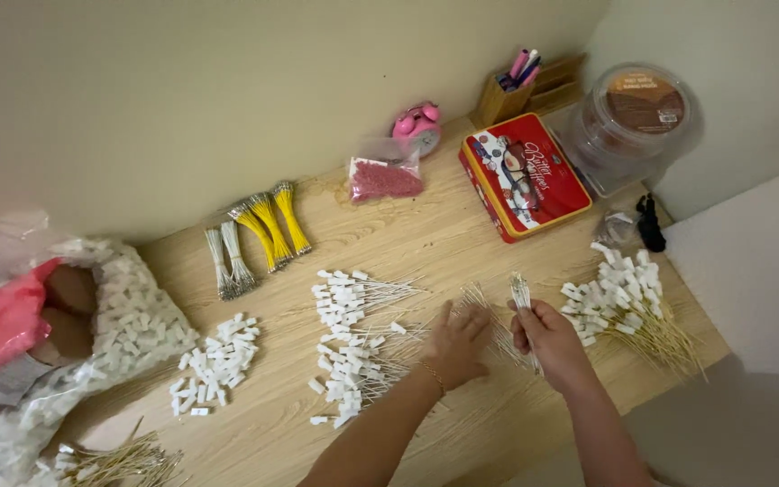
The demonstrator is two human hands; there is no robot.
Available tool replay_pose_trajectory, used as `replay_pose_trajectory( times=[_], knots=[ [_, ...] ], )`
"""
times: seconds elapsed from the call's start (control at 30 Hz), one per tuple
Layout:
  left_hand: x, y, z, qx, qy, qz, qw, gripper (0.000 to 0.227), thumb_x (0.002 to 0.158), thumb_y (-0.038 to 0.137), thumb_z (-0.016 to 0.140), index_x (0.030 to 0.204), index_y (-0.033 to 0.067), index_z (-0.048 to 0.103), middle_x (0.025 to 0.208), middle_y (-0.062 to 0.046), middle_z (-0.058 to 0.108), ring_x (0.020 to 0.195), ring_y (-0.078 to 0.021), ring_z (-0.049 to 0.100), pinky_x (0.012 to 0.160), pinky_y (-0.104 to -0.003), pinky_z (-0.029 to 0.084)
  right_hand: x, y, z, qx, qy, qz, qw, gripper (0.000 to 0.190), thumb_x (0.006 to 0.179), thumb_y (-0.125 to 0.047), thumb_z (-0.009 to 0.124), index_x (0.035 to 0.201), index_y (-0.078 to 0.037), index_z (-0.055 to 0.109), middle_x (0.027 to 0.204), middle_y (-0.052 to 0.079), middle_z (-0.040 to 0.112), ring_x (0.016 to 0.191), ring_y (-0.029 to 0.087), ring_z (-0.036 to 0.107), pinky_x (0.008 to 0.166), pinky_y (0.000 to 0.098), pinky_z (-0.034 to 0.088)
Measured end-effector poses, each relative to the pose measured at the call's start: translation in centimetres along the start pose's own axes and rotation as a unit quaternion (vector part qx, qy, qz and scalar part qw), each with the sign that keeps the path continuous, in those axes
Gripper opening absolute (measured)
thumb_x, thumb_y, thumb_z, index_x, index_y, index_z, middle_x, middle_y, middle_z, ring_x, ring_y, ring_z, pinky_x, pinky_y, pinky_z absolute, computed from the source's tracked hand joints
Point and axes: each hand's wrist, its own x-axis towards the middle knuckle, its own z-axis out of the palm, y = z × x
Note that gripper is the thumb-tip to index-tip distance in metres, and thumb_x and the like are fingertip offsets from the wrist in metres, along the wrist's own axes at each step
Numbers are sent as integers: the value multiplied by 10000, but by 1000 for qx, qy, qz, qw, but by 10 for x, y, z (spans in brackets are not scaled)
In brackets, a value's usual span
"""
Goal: Manually inserting thin wire pins into small white plastic connector housings at a workbench.
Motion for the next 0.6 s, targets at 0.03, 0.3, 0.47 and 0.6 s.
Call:
replay_pose_trajectory(
  times=[0.03,0.3,0.47,0.6],
  knots=[
    [-1,-2,7,-5,5,-22,1000,909,783,729,627,1528,238,454,1606,-4,428,1530,-245,284,1237,-637,160,-3,-9,-1,14,-21,-10,1000,227,1081,-96,468,1129,59,627,657,134,562,521,215,554,510,324,435],
    [-24,-28,-114,-421,29,-156,893,740,985,508,421,1603,135,258,1664,-110,303,1525,-304,304,1211,-524,268,-9,-28,-10,-192,-59,67,977,276,1032,-235,556,953,-16,705,660,98,625,582,213,584,562,325,455],
    [-43,-20,-174,-698,64,-236,673,887,881,710,235,1581,169,308,1657,-91,357,1531,-280,320,1243,-500,266,-31,-75,22,-447,-151,91,877,323,984,-306,495,1240,-230,678,946,-14,800,830,152,727,763,301,523],
    [-57,-8,-169,-712,78,-220,662,713,963,572,330,1487,114,480,1546,-110,510,1372,-261,531,1109,-403,466,-38,-72,43,-393,-169,42,903,229,975,-278,568,1075,-137,719,877,34,781,765,190,700,716,317,535]
  ],
)
